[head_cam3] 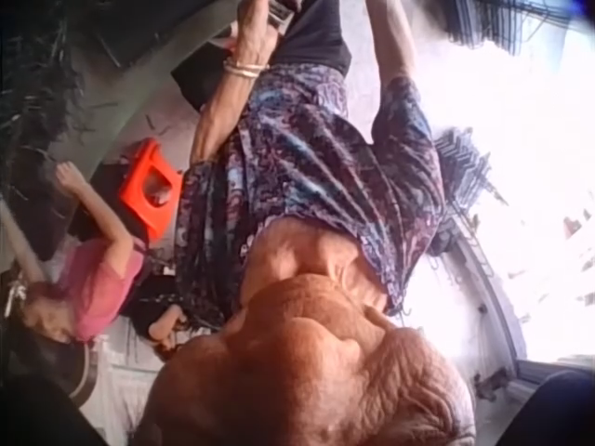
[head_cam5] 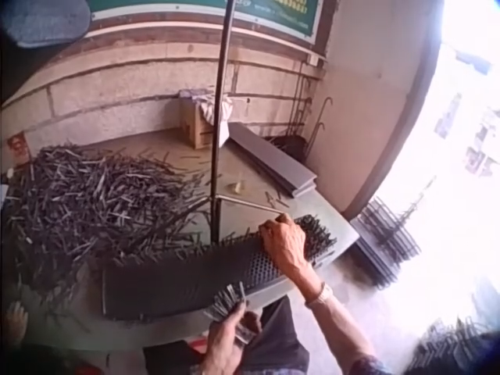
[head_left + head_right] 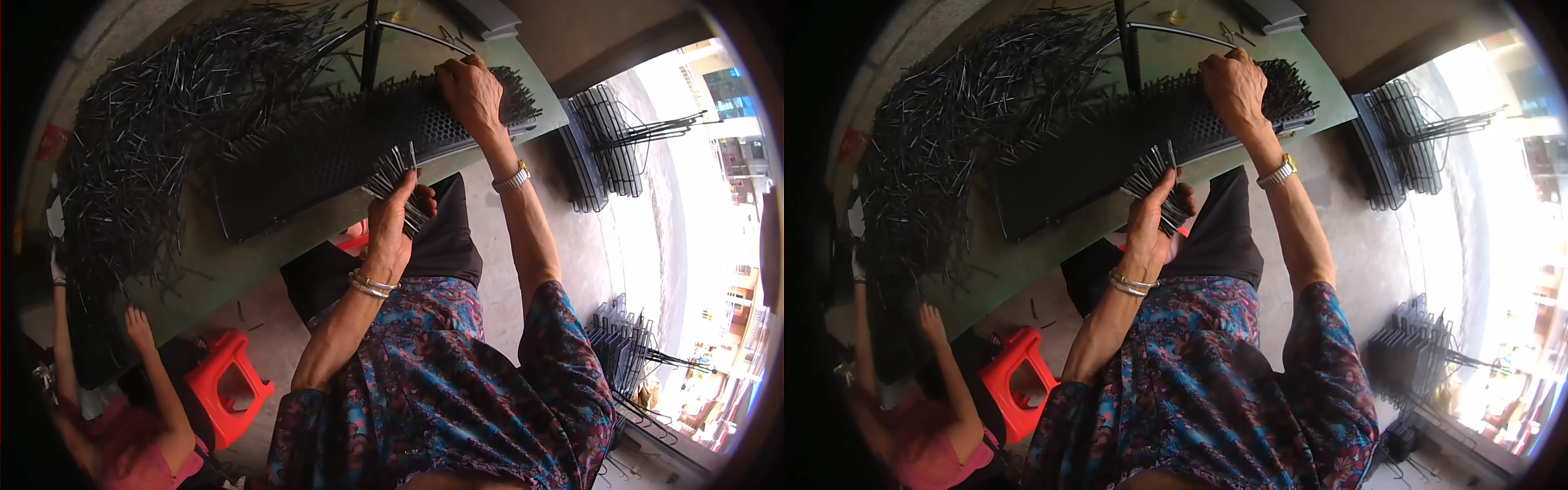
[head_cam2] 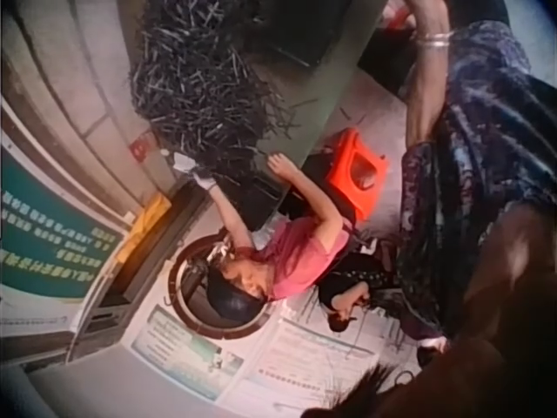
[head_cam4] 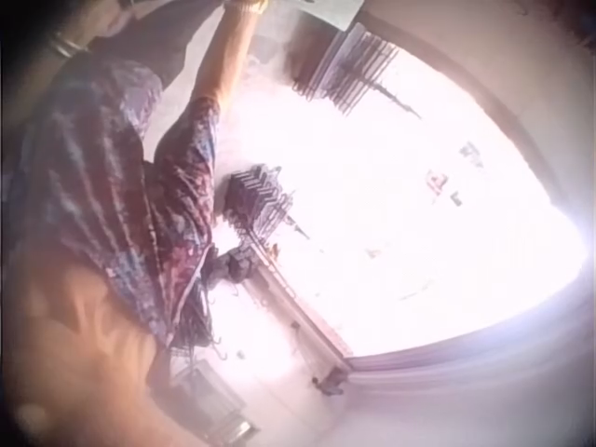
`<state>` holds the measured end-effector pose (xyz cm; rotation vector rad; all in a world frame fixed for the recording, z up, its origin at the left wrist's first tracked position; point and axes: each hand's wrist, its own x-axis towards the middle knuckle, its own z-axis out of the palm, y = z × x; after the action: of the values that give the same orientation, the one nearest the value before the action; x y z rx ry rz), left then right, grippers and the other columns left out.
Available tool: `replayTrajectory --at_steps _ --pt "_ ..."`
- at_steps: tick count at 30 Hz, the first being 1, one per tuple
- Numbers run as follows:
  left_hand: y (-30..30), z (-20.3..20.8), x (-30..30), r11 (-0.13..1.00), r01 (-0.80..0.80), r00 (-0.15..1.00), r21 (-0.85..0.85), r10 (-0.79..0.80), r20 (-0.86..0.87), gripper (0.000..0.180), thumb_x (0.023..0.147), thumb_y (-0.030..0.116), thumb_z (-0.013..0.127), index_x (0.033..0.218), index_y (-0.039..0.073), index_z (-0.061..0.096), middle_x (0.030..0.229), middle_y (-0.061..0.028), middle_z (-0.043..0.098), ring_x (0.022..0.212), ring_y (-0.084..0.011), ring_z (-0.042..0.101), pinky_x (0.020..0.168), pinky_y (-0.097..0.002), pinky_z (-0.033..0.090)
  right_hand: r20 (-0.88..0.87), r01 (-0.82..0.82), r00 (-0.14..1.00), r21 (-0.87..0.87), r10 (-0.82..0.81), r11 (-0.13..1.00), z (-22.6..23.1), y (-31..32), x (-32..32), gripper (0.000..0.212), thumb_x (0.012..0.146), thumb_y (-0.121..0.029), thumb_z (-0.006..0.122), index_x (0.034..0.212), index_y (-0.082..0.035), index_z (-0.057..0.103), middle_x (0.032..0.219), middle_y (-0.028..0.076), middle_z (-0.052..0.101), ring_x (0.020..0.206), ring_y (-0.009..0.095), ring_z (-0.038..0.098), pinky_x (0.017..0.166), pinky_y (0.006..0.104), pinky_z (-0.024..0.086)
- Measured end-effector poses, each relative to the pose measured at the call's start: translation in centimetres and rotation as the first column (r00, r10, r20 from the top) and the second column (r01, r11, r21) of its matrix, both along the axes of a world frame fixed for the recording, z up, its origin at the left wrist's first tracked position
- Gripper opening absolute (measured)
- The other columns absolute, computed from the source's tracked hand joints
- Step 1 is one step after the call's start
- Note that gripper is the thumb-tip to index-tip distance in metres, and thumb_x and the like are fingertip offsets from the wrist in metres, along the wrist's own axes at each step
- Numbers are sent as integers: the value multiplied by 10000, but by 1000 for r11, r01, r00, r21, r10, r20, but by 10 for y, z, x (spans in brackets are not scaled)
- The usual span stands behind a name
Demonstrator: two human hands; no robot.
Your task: Inserting metal rods into a perforated grid plate to assemble a component.
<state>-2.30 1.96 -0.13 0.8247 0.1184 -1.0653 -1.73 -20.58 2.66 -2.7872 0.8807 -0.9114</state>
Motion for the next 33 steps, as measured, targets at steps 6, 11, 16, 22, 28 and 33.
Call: replayTrajectory --at_steps 6,11,16,22,28,33 --pt "-2 -4 3 1000 -6 1000 12 6 -16 264 898 242 656 989 -6 646 736 -87 649 578 -153 601 534 -268 489 2 38 999 -110 -38 993 12 22 -12 318 868 -342 629 1034 -82 703 940 148 649 863 294 642 719 382 495" --pt "0 0 5 999 0 1000 38 0 4 273 890 239 666 1013 -5 648 762 -101 668 590 -154 613 519 -262 478 65 -329 905 732 420 597 24 57 -44 271 874 -231 664 1048 -24 684 862 146 685 774 182 646 707 322 496" --pt "-1 2 4 999 24 1000 41 -25 18 265 893 234 658 1008 -4 649 786 -111 684 602 -155 623 511 -259 470 105 -303 868 886 486 350 28 64 -50 229 886 -146 629 1034 28 644 838 83 674 758 122 635 678 275 507" --pt "-2 1 3 998 28 998 56 -31 51 243 892 226 654 984 1 660 790 -103 692 612 -150 629 515 -263 468 186 -321 876 914 446 248 28 62 -52 181 894 -107 614 980 51 624 794 85 652 697 130 636 627 264 535" --pt "-3 2 1 999 7 999 53 -9 51 273 898 262 655 991 6 665 829 -99 698 688 -154 655 561 -293 510 160 -268 878 945 451 188 36 57 -56 159 924 -110 583 985 37 592 806 93 664 751 136 660 675 260 539" --pt "3 -4 10 998 22 988 58 -13 -153 321 917 293 634 1078 15 627 875 -113 691 754 -191 670 637 -341 566 193 -254 967 794 166 552 48 48 -58 138 908 -92 595 966 32 586 821 105 674 766 164 679 677 273 534"
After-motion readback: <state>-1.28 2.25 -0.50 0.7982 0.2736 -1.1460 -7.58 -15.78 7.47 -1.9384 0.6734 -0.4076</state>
